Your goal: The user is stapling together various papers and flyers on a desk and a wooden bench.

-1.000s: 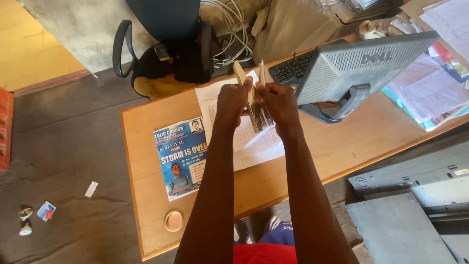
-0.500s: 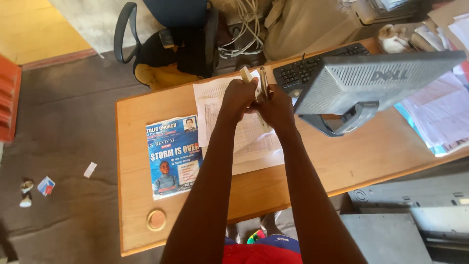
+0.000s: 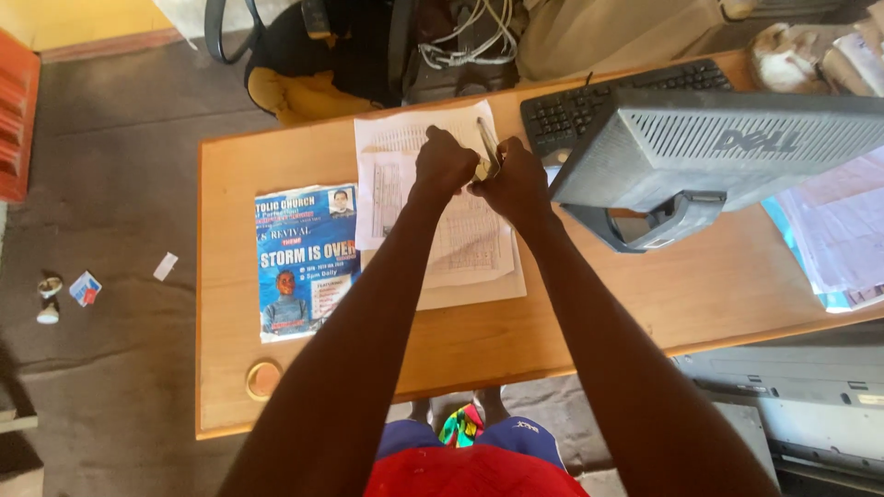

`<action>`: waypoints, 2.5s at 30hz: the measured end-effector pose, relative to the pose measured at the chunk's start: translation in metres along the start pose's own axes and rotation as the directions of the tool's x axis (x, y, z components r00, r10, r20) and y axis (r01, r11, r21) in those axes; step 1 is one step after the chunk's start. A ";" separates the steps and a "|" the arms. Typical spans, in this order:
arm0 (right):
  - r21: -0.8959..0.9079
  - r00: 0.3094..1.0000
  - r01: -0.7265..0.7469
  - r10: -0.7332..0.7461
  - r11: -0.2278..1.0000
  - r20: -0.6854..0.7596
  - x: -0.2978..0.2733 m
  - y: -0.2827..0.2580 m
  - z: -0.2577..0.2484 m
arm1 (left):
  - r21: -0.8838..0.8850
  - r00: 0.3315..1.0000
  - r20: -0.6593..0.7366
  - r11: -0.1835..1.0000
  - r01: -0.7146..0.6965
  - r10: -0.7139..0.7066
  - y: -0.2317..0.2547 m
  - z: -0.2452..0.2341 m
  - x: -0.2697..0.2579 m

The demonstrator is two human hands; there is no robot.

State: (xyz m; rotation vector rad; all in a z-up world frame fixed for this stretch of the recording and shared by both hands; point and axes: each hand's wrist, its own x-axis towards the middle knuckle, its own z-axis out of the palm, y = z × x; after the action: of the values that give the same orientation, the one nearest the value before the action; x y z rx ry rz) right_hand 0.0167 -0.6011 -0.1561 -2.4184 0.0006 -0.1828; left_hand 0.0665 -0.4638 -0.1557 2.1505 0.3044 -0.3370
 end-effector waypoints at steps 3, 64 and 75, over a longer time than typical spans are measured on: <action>-0.015 0.993 -0.004 0.005 1.000 0.119 -0.006 0.002 0.002 | 0.261 0.989 -0.064 0.959 -0.109 0.130 -0.033 0.019 0.025; 0.721 0.885 -0.456 0.353 0.521 0.304 -0.073 -0.100 0.050 | -0.464 0.916 0.327 0.884 -0.057 0.231 -0.103 -0.075 -0.051; 0.804 0.919 -0.360 0.327 0.474 0.219 -0.124 -0.191 0.052 | -0.569 0.900 0.345 0.822 -0.026 0.267 -0.091 -0.142 -0.152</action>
State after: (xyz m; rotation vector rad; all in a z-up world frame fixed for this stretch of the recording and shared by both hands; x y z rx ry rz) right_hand -0.1082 -0.4172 -0.0862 -1.3888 0.3218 0.0558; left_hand -0.0881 -0.3101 -0.0932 1.4685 -0.0212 -0.5298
